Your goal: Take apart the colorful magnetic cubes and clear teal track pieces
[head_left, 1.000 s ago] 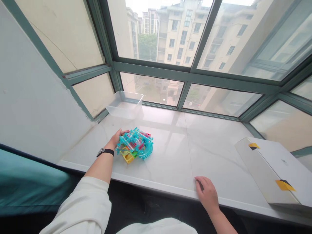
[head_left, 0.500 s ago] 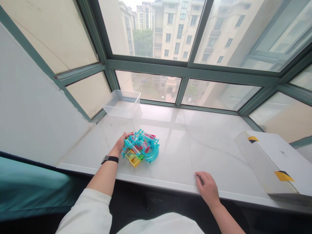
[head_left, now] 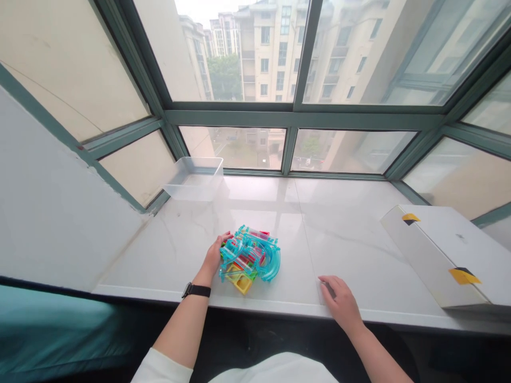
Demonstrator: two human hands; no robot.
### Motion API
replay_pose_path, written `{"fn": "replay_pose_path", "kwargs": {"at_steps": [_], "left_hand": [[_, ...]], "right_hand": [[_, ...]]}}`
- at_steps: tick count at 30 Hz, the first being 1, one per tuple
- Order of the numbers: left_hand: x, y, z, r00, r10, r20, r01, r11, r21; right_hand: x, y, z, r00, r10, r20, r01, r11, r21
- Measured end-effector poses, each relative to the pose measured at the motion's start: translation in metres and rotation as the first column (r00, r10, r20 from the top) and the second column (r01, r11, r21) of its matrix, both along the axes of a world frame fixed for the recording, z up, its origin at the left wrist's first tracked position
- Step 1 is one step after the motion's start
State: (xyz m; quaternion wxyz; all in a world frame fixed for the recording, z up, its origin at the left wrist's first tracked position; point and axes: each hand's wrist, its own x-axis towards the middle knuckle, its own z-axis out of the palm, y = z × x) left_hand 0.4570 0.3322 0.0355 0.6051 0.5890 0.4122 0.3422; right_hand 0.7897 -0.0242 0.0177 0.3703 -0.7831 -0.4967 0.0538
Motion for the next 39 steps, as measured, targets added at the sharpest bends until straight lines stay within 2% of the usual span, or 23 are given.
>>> {"fn": "replay_pose_path", "kwargs": {"at_steps": [8, 12, 15, 20, 28, 31, 33, 35, 37, 39], "left_hand": [[0.038, -0.050, 0.002, 0.998, 0.009, -0.067, -0.005, 0.998, 0.063], [0.054, -0.069, 0.003, 0.997, -0.004, -0.072, 0.010, 0.996, 0.087], [0.061, -0.078, 0.004, 0.997, -0.020, -0.079, 0.028, 0.994, 0.108], [0.064, -0.089, 0.008, 0.998, -0.012, -0.065, 0.018, 0.995, 0.093], [0.061, -0.105, 0.015, 1.000, -0.024, -0.017, 0.025, 0.997, 0.071], [0.056, -0.110, 0.016, 0.999, -0.009, -0.037, 0.011, 0.997, 0.075], [0.051, -0.115, 0.022, 0.995, 0.058, -0.079, -0.047, 0.989, 0.141], [0.046, -0.123, 0.036, 0.984, 0.132, -0.123, -0.090, 0.950, 0.300], [0.043, -0.135, 0.053, 0.978, 0.134, -0.163, -0.040, 0.876, 0.480], [0.044, -0.148, 0.070, 0.969, 0.063, -0.238, 0.092, 0.805, 0.586]], "right_hand": [[0.009, 0.037, 0.014, 0.937, 0.011, -0.349, 0.022, 0.996, 0.091], [-0.003, 0.060, 0.008, 0.817, 0.072, -0.572, 0.040, 0.982, 0.182], [-0.014, 0.072, 0.004, 0.731, 0.080, -0.678, 0.056, 0.983, 0.176], [-0.022, 0.076, 0.004, 0.737, 0.061, -0.673, 0.071, 0.983, 0.167], [-0.027, 0.062, 0.007, 0.762, 0.015, -0.647, 0.098, 0.986, 0.138], [-0.025, 0.057, 0.011, 0.802, -0.012, -0.598, 0.116, 0.984, 0.136], [-0.022, 0.054, 0.020, 0.845, -0.060, -0.531, 0.168, 0.973, 0.157], [-0.020, 0.052, 0.034, 0.878, -0.077, -0.472, 0.179, 0.968, 0.175], [-0.021, 0.052, 0.051, 0.897, -0.024, -0.441, 0.108, 0.980, 0.167], [-0.025, 0.054, 0.065, 0.903, 0.058, -0.426, 0.006, 0.989, 0.146]]}}
